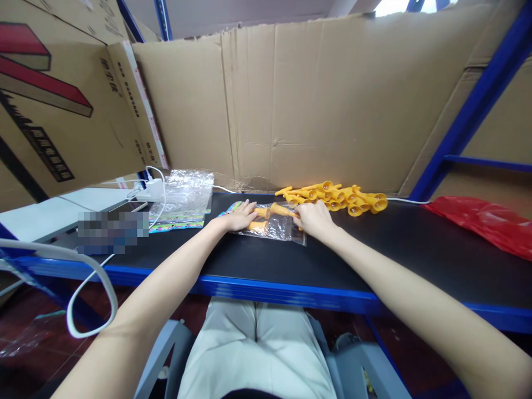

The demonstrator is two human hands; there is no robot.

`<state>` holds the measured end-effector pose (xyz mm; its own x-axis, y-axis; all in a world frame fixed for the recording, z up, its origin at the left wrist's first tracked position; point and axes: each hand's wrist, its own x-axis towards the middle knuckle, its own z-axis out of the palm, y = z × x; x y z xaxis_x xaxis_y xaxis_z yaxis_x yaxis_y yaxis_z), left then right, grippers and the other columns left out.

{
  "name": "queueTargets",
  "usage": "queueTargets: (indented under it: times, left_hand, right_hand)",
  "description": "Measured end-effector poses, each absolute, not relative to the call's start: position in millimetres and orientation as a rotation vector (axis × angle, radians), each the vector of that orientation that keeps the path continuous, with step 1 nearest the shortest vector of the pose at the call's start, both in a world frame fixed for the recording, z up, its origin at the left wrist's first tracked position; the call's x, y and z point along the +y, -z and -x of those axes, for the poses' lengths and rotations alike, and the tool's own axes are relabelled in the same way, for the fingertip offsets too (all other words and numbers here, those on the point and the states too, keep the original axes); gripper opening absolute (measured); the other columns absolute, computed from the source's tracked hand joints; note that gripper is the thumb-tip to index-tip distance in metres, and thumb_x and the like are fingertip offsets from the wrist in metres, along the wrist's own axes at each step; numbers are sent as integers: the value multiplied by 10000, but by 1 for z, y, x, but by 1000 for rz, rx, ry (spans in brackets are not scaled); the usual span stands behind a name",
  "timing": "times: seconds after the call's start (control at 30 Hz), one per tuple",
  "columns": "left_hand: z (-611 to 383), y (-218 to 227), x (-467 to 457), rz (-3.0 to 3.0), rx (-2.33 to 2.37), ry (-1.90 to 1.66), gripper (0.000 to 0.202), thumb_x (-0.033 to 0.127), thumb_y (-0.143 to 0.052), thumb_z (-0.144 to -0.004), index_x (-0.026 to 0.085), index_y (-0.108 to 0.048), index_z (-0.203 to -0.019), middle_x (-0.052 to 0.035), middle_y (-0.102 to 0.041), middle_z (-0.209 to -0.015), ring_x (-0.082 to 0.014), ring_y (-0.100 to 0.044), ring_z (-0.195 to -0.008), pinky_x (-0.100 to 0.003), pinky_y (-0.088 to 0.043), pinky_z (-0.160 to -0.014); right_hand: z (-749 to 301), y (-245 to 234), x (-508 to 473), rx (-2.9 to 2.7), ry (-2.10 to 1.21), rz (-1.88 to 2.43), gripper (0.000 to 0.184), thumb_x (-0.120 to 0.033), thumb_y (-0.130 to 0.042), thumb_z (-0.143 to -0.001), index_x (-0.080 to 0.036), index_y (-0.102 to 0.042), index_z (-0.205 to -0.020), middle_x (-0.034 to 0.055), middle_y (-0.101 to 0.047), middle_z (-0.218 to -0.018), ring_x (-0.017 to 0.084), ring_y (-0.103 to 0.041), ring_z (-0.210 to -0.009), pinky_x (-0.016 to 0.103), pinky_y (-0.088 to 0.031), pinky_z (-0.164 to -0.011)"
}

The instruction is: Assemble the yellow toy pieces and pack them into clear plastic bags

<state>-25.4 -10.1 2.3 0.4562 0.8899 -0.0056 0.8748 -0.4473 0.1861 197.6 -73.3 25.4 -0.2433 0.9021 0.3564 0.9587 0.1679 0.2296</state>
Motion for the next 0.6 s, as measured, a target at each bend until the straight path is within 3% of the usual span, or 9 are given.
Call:
queueTargets:
  times: [0.17, 0.3, 0.43, 0.6]
  left_hand:
    - [23, -5, -12, -2552, 1581, -78, 597, 499, -83, -852, 193, -259, -1333, -36, -84, -1457, -171, -11, -1333, -346, -104, -1071]
    - [23, -5, -11, -2550, 1543, -126, 590, 499, -108, -853, 161, -333, -1281, -66, -102, -1456, -174, -24, -1333, -333, -107, -1072]
    - [23, -3, -12, -2523, 1496, -206, 621, 514, -122, -847, 146, -274, -1323, -85, -103, -1455, -178, -2, -1333, -343, -88, -1075]
    - [22, -1, -13, -2483, 1503, -306, 692, 534, -162, -831, 120, -111, -1383, -95, 38, -1455, -199, 40, -1328, -349, -69, -1077]
  right_hand:
    - [-198, -26, -74, -2233, 508, 1883, 206, -242, -464, -747, -165, -633, -836, 97, -650, -822, 238, -593, -759, 302, -361, -637]
    - [-200, -25, -74, -2227, 483, 1881, 200, -244, -471, -742, -168, -640, -815, 88, -650, -812, 226, -594, -747, 287, -371, -614]
    - [-198, -20, -73, -2301, 487, 1738, 203, -242, -466, -766, -150, -647, -766, 93, -646, -786, 212, -595, -745, 289, -385, -657]
    - [-193, -8, -61, -2163, 209, 1461, 198, -225, -516, -759, -138, -628, -898, 94, -614, -964, 193, -577, -836, 298, -420, -740]
